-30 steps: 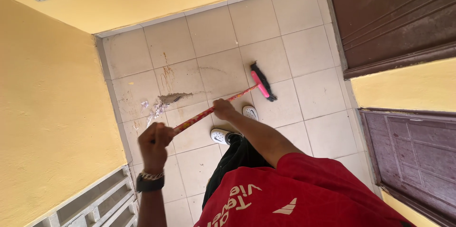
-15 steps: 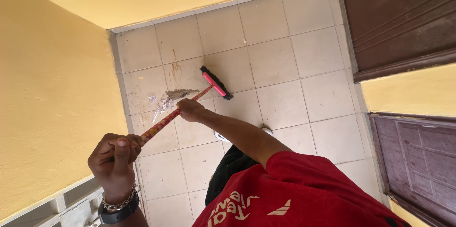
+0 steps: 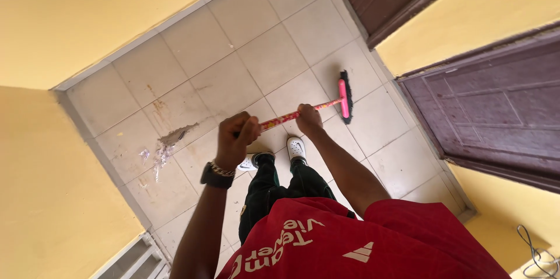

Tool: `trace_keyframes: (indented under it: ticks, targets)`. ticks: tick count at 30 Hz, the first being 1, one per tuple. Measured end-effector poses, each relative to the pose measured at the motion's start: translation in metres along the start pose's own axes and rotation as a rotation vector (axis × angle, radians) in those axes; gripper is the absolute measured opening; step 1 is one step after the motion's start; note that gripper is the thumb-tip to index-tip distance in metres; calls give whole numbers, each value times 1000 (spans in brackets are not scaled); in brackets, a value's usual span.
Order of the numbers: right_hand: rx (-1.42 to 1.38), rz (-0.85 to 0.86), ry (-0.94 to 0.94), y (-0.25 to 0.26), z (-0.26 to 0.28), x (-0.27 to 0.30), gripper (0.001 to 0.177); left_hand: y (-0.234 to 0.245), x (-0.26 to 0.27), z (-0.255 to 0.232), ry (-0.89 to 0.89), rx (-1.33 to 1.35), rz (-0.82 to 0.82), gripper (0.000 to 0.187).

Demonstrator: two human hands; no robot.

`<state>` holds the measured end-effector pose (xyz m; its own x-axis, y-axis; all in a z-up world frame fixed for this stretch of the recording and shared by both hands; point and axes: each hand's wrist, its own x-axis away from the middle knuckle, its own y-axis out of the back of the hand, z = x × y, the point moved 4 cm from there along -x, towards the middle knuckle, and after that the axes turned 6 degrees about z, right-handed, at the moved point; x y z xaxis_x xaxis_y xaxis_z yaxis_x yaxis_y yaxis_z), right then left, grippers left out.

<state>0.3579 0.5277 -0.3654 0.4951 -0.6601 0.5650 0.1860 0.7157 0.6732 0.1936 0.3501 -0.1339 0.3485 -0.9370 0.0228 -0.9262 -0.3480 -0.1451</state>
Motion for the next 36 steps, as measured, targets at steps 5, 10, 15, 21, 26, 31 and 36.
trace_keyframes:
  ticks: [5, 10, 15, 21, 26, 31, 36]
  targets:
    - [-16, -31, -124, 2, -133, 5, 15, -80, -26, 66, 99, 63, 81, 38]
    - [37, 100, -76, -38, -160, 2, 16, -86, -18, 59, 235, -106, 88, 32]
    - [31, 146, 121, -68, -57, -4, 16, -16, 15, 17, 181, -286, -105, 32]
    - [80, 259, 459, -114, 88, 10, 13, 37, 86, -78, 131, -300, -418, 34]
    - [111, 419, 596, -152, 186, 50, 11, 62, 148, -118, 119, -327, -647, 35]
    - [190, 585, 679, -188, 239, 80, 14, 83, 198, -129, 79, -312, -832, 35]
    - [243, 659, 799, -233, 285, 94, 13, 113, 235, -139, 43, -265, -1019, 34]
